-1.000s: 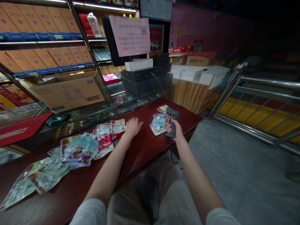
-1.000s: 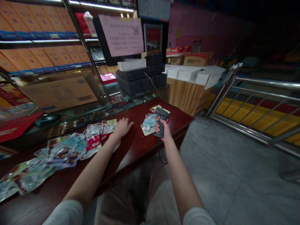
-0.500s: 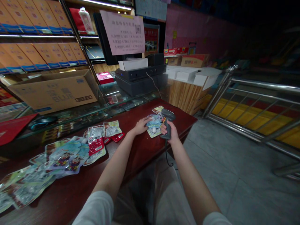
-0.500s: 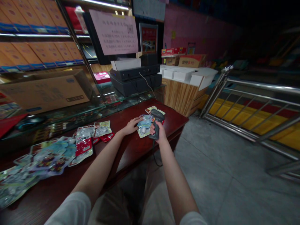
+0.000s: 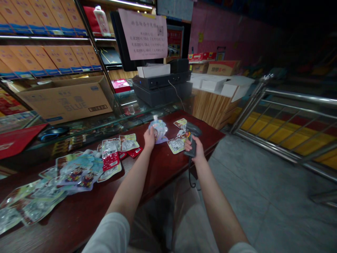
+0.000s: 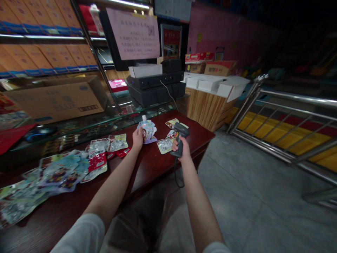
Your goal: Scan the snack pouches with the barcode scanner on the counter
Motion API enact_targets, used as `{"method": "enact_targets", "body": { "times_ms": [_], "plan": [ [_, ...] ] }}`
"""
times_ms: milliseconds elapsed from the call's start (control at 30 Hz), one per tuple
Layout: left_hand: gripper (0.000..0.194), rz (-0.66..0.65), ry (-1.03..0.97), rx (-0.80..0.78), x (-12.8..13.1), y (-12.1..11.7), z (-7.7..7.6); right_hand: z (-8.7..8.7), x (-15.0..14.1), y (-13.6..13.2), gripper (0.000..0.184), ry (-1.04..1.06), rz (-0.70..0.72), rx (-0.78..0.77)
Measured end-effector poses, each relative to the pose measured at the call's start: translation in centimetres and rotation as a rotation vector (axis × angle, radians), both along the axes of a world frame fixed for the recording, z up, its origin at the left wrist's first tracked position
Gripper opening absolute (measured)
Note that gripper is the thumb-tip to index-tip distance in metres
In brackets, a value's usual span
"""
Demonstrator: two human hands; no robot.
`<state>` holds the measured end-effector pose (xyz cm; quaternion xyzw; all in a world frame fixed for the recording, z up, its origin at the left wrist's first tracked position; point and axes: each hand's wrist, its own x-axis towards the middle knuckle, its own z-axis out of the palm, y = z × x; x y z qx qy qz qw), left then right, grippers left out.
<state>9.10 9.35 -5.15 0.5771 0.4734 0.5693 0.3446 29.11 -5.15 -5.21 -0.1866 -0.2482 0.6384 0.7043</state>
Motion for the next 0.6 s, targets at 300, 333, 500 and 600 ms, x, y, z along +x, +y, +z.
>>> {"method": "enact_targets", "body": {
  "times_ms": [300,333,500,600],
  "plan": [
    [0.044,0.117,-0.442,-0.202,-0.7,1.9,-0.7,0.1,-1.2,0.1,0.032,-0.386,0.235,-0.068],
    [0.042,0.121,-0.462,-0.197,-0.7,2.0,-0.8,0.2,-1.3,0.1,0.033,-0.408,0.232,-0.075],
    [0.029,0.003,-0.653,-0.233,-0.4,2.0,-0.4,0.3,-1.4,0.2,0.037,-0.397,0.206,-0.098],
    [0.019,-0.131,-0.813,-0.294,-0.1,1.6,0.0,0.2,-1.2,0.3,0.036,-0.391,0.215,-0.091]
  ]
}}
